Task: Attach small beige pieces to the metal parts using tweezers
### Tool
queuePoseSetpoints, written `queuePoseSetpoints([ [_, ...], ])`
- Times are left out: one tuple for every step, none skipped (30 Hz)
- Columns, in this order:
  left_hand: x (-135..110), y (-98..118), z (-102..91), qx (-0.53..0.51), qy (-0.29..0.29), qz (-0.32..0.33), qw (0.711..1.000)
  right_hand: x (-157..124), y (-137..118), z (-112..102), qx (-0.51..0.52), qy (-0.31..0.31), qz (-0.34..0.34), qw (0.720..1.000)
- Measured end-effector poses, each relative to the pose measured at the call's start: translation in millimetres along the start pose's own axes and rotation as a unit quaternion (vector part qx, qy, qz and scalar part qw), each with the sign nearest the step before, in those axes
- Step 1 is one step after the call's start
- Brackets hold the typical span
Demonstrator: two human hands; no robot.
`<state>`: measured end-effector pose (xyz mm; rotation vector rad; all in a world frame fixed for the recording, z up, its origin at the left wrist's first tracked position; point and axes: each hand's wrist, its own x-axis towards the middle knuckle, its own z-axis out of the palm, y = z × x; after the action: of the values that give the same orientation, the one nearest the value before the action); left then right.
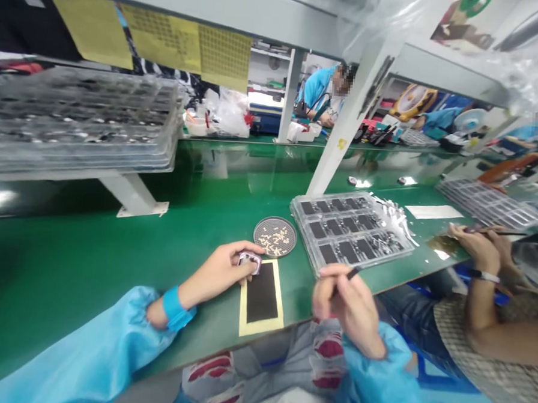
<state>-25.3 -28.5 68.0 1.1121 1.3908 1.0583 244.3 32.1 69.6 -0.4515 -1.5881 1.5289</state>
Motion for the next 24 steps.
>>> queuePoseSetpoints([
  [-0.8, 1.0, 2.2, -0.003, -0.005, -0.009, 1.000, 2.3, -9.5, -17.8, -0.049, 0.026, -0.008, 0.998],
  [-1.5, 1.7, 4.2, -0.004, -0.007, -0.017, 1.000, 8.5, -17.7, -39.7, -0.140, 0.068, 0.001, 0.988],
  [-2.1, 2.2, 6.0, -0.002, -0.006, -0.023, 1.000, 18.6, -23.7, -64.8, -0.249, 0.122, -0.003, 0.961],
  [-2.5, 2.4, 7.4, 0.001, -0.005, -0.029, 1.000, 32.0, -27.2, -92.0, -0.358, 0.169, -0.015, 0.918],
  [-2.7, 2.3, 8.5, 0.004, -0.004, -0.034, 0.999, 47.6, -28.1, -119.9, -0.451, 0.212, -0.023, 0.867],
  [-2.9, 2.1, 9.2, 0.007, -0.004, -0.038, 0.999, 64.2, -26.6, -147.2, -0.534, 0.231, 0.008, 0.813],
  [-2.9, 1.8, 9.6, 0.012, -0.005, -0.042, 0.999, 80.5, -23.2, -172.7, -0.606, 0.232, 0.057, 0.759],
  [-2.9, 1.3, 9.8, 0.017, -0.005, -0.046, 0.999, 95.6, -18.6, -195.2, -0.629, 0.228, 0.080, 0.739],
  [-2.8, 0.9, 9.8, 0.020, -0.006, -0.049, 0.999, 108.7, -13.4, -214.3, -0.640, 0.223, 0.094, 0.730],
  [-2.6, 0.4, 9.8, 0.023, -0.005, -0.049, 0.999, 119.3, -8.2, -229.8, -0.650, 0.211, 0.106, 0.722],
  [-2.4, 0.1, 9.7, 0.022, -0.004, -0.049, 0.999, 127.4, -3.6, -241.8, -0.655, 0.195, 0.119, 0.720],
  [-2.0, -0.1, 9.7, 0.019, -0.002, -0.048, 0.999, 133.3, 0.2, -250.7, -0.657, 0.179, 0.131, 0.721],
  [-1.5, -0.2, 9.8, 0.015, -0.001, -0.046, 0.999, 137.3, 2.9, -257.2, -0.657, 0.162, 0.142, 0.723],
  [-1.0, -0.1, 10.0, 0.009, -0.001, -0.044, 0.999, 139.8, 4.7, -261.8, -0.655, 0.146, 0.152, 0.726],
  [-0.6, 0.1, 10.4, 0.003, 0.000, -0.044, 0.999, 141.4, 5.7, -265.1, -0.651, 0.131, 0.160, 0.731],
  [-0.3, 0.2, 10.9, -0.003, 0.001, -0.042, 0.999, 142.4, 6.0, -267.6, -0.646, 0.120, 0.168, 0.735],
  [-0.2, 0.3, 11.6, -0.008, 0.003, -0.041, 0.999, 143.1, 6.0, -269.4, -0.641, 0.111, 0.174, 0.739],
  [-0.3, 0.4, 12.3, -0.013, 0.005, -0.038, 0.999, 143.6, 5.8, -270.9, -0.637, 0.107, 0.178, 0.743],
  [-0.7, 0.2, 13.1, -0.018, 0.006, -0.037, 0.999, 144.0, 5.7, -272.1, -0.633, 0.105, 0.179, 0.746],
  [-1.3, -0.1, 13.8, -0.022, 0.007, -0.037, 0.999, 144.5, 5.8, -273.2, -0.631, 0.106, 0.178, 0.747],
  [-2.0, -0.4, 14.5, -0.026, 0.006, -0.036, 0.999, 144.9, 6.1, -274.0, -0.630, 0.110, 0.174, 0.749],
  [-2.7, -0.9, 15.2, -0.030, 0.005, -0.036, 0.999, 145.3, 6.6, -274.7, -0.630, 0.116, 0.169, 0.749],
  [-3.5, -1.3, 15.7, -0.035, 0.004, -0.036, 0.999, 145.7, 7.2, -275.2, -0.629, 0.122, 0.163, 0.750],
  [-4.1, -1.6, 16.2, -0.040, 0.003, -0.035, 0.999, 146.1, 7.8, -275.5, -0.628, 0.126, 0.158, 0.752],
])
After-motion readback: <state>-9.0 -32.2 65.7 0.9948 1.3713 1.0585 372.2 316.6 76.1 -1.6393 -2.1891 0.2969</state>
